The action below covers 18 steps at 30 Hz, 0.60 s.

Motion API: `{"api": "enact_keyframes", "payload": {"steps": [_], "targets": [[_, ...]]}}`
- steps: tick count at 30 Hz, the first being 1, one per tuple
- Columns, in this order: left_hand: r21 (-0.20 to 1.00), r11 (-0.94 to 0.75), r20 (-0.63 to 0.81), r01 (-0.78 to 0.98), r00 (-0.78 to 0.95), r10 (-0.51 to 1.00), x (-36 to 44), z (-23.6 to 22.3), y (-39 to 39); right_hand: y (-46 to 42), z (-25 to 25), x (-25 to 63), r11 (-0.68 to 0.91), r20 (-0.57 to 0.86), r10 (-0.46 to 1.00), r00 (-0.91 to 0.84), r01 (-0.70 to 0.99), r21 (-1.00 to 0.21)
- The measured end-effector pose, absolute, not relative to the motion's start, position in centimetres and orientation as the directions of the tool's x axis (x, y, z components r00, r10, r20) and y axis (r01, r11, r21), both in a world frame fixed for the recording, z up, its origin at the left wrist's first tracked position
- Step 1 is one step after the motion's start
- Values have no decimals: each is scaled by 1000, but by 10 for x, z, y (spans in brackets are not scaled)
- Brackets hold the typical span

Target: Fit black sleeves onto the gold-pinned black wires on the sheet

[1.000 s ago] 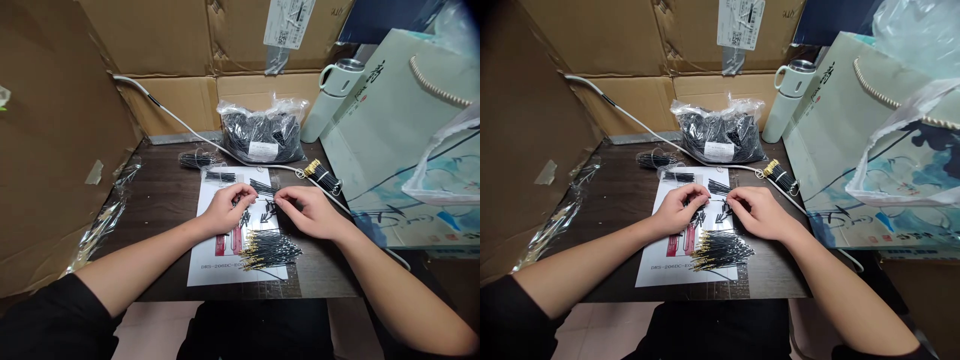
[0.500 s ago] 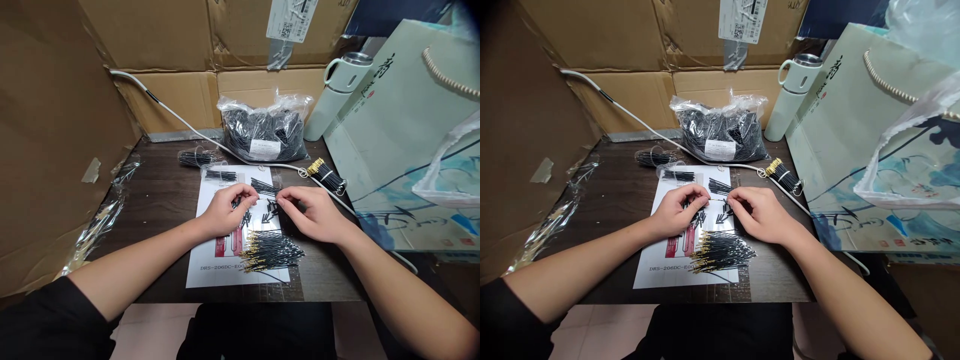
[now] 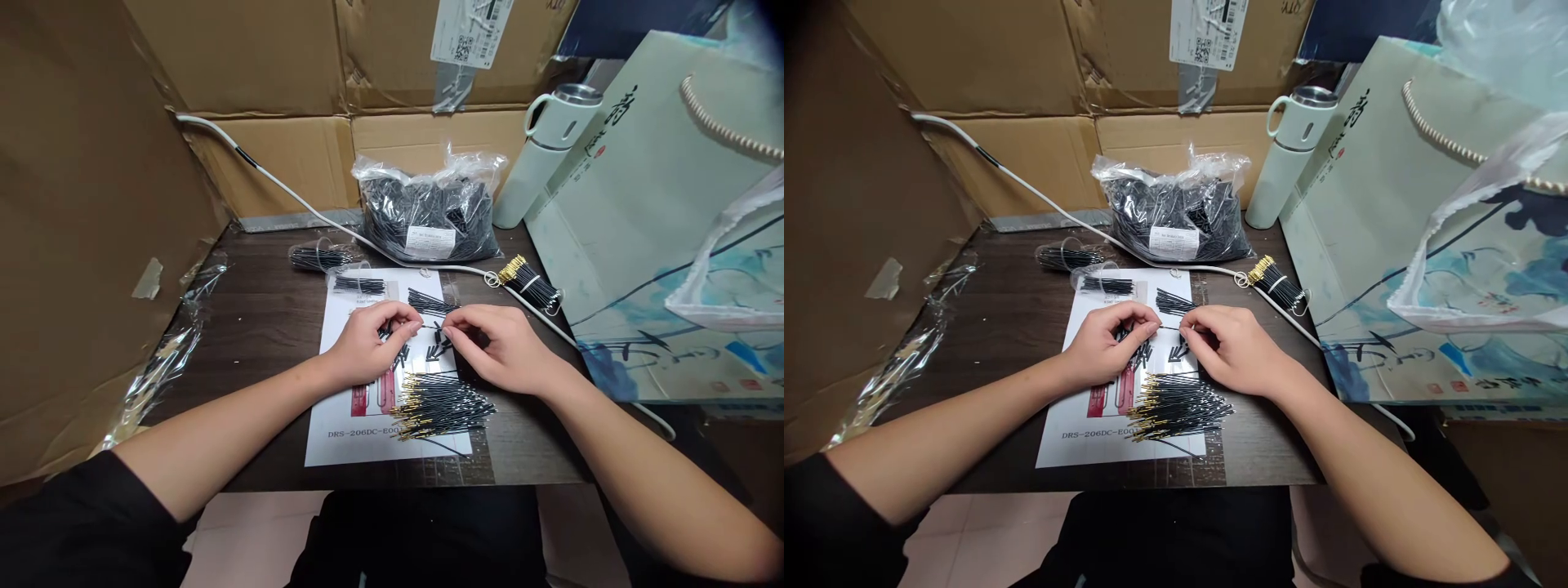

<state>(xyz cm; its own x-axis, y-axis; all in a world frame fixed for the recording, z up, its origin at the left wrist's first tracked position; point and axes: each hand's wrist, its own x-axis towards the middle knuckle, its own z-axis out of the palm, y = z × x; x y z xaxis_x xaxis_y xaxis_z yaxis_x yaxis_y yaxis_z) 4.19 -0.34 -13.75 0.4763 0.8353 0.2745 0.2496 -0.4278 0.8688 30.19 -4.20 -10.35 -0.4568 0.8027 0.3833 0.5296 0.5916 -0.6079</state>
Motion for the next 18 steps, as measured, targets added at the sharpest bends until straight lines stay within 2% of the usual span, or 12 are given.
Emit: {"api": "enact_keyframes", "payload": {"steps": [18], "targets": [[857, -433, 277, 279, 459, 844, 42, -137, -5, -44, -103, 299, 570, 354, 817, -455, 541, -618]]}}
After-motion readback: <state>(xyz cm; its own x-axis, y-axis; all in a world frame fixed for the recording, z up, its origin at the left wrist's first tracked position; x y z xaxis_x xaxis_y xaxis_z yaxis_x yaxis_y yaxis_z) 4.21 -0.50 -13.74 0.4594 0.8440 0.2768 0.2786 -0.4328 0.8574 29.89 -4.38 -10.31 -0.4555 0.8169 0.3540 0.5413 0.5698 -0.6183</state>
